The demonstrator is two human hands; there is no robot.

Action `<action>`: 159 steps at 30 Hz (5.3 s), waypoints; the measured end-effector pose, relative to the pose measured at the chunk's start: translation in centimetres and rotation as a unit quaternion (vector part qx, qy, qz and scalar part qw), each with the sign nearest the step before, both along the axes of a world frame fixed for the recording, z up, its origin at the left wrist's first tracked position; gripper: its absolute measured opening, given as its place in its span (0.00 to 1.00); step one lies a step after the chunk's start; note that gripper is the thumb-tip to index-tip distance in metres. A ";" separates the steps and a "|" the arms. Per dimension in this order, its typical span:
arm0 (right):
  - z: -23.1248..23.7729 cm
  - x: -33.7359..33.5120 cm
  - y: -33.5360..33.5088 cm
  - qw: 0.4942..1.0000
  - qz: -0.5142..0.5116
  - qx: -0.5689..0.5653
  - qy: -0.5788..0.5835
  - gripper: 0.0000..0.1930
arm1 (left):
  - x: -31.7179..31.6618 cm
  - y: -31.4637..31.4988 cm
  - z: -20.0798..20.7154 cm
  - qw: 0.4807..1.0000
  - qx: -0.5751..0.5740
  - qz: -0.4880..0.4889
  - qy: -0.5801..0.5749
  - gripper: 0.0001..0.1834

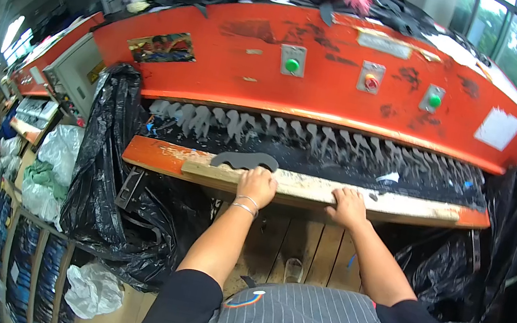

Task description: Operate a die-cutting machine to cut shoe upper components from a sheet of material.

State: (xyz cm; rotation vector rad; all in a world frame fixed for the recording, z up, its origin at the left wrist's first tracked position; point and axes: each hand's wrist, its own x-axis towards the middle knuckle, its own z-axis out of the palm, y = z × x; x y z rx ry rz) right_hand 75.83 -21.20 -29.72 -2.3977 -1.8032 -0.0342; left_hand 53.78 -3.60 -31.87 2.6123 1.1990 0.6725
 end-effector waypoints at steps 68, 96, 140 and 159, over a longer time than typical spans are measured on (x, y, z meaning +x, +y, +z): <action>-1.5 -0.6 21.4 0.983 0.064 0.128 0.113 0.45 | 10.3 18.8 2.5 0.966 -0.173 -0.088 0.168 0.27; 12.6 20.6 9.6 0.733 -0.153 0.663 -0.011 0.33 | 7.0 9.9 16.2 0.970 0.087 -0.138 -0.180 0.18; -2.8 -0.8 0.9 0.993 0.073 0.062 0.074 0.22 | -0.6 -1.2 -1.3 0.991 0.107 -0.021 0.072 0.17; 2.6 4.2 2.6 0.923 0.173 -0.092 0.331 0.22 | 2.6 -1.1 2.8 0.968 -0.246 -0.020 -0.045 0.15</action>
